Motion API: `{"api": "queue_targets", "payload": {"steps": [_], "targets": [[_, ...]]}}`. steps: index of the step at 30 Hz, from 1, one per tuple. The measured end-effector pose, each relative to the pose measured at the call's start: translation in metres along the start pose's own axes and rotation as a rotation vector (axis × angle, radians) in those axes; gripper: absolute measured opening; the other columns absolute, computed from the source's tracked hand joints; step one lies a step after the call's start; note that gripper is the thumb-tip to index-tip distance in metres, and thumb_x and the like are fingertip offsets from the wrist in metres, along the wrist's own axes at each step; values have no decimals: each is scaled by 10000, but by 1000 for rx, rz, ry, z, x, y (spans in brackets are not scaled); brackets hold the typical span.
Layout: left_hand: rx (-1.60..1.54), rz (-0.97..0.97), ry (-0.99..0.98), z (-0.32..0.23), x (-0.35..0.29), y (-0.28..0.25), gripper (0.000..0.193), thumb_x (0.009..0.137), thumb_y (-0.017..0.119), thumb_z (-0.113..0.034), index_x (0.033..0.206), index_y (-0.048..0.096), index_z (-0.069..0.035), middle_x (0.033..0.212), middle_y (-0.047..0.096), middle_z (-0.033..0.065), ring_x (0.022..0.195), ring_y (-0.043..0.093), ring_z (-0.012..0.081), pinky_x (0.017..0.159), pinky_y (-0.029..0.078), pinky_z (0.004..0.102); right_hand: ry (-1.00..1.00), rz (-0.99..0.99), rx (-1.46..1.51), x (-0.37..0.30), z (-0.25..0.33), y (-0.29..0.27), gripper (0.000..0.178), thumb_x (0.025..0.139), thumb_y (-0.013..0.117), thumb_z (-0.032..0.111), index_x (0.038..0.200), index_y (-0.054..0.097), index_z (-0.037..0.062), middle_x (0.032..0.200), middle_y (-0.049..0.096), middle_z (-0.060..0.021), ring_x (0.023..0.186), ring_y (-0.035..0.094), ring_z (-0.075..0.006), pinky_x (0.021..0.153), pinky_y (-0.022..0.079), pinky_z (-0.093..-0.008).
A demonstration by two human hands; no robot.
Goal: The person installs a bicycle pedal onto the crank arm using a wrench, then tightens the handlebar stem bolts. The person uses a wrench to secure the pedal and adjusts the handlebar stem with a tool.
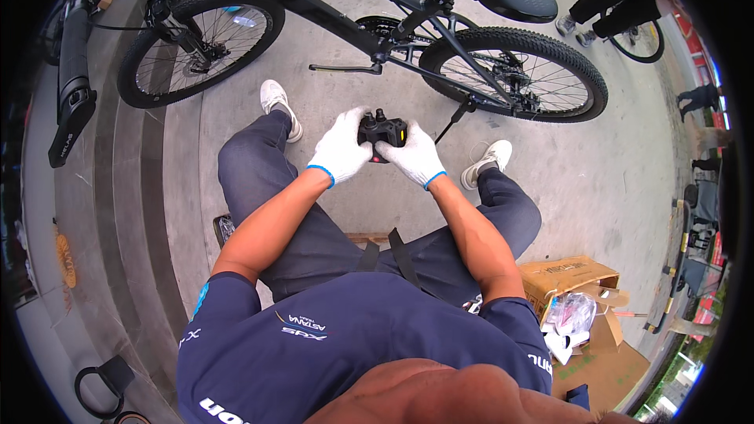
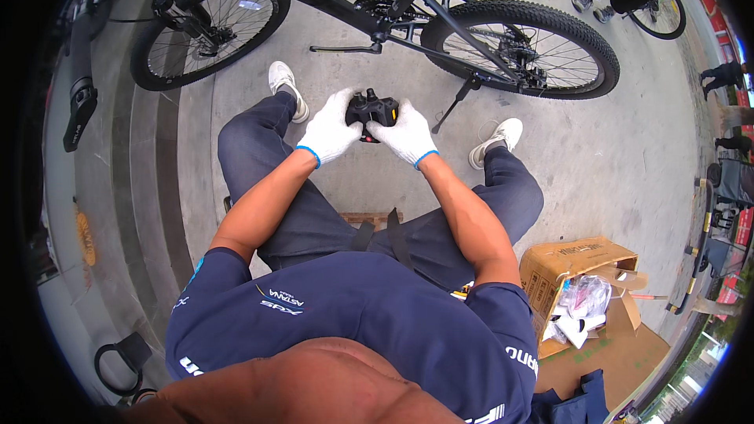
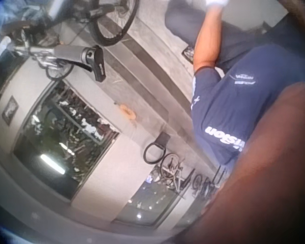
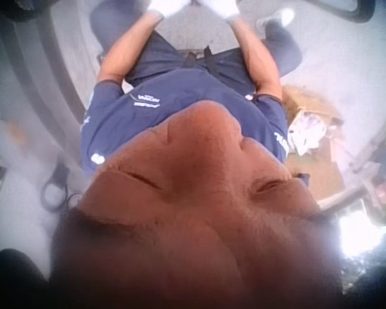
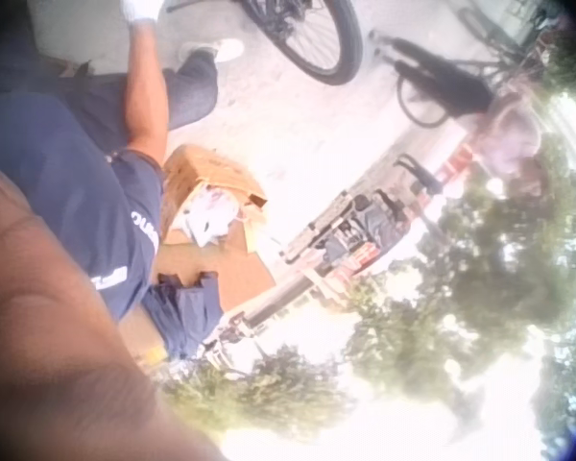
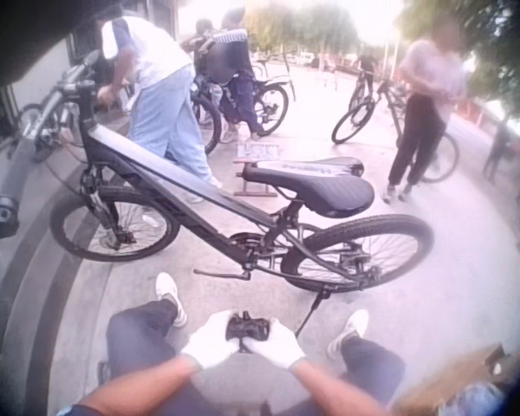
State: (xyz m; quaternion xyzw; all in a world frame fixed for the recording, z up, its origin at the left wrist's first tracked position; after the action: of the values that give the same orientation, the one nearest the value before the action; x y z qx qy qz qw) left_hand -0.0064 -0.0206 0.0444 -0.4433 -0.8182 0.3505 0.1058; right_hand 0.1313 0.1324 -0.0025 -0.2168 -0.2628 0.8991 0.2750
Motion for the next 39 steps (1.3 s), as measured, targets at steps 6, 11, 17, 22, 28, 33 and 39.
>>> {"api": "queue_targets", "payload": {"steps": [6,11,17,22,28,33,39], "targets": [[373,296,-22,42,89,-5,722,947,700,-391,1575,542,-71,1552,567,291,1415,584,451,1207,467,483,345,135,-416,31,-96,53,670,758,827,450,1195,741,-51,1117,787,-301,1056,783,-424,938,626,-464],[664,-4,-109,80,181,-26,586,956,695,-282,1500,592,-89,1477,622,252,1290,652,477,1100,545,554,445,451,-545,21,-147,66,556,794,793,478,1182,834,81,1208,809,-194,1103,792,-358,950,634,-443],[756,136,-146,124,202,-25,498,961,686,-284,1417,664,-86,1494,630,216,1347,634,446,1109,553,519,396,389,-488,26,-156,65,786,782,802,694,1265,807,73,1280,785,-211,1202,752,-381,1019,603,-467],[829,109,-67,101,213,-46,297,1000,601,-198,1173,802,-66,1212,775,229,1163,747,430,1006,603,535,357,314,-450,41,-110,52,595,830,790,443,1252,789,25,1273,761,-273,1188,742,-435,1018,604,-478],[720,-139,320,20,197,-35,236,1022,668,-288,1100,742,-78,1073,751,213,1032,749,417,872,601,550,52,89,-132,44,5,-19,681,831,761,475,1176,689,-107,1117,750,-370,1104,739,-506,984,592,-514],[650,-100,277,-5,185,-32,247,1034,653,-291,1110,745,-75,1124,753,203,1060,742,411,896,601,544,-121,-22,-261,26,50,-76,492,872,729,352,1150,686,-51,1079,754,-342,1064,738,-499,964,588,-514],[558,-133,227,-4,177,-32,275,1060,637,-342,1120,743,-96,1110,743,202,1050,733,424,898,594,552,-248,-478,1,52,55,-151,429,930,700,217,1310,700,18,1158,771,-265,1092,762,-418,992,585,-477]]}}
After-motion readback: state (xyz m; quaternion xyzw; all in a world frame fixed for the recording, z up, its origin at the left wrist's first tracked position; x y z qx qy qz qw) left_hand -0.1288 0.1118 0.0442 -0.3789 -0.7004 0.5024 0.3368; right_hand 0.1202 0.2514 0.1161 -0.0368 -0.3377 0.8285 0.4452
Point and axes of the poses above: each hand's wrist, its own x-axis towards the middle knuckle, its own y-axis out of the palm, z = x × y, the point moved 2 cm from there along x, towards the middle knuckle
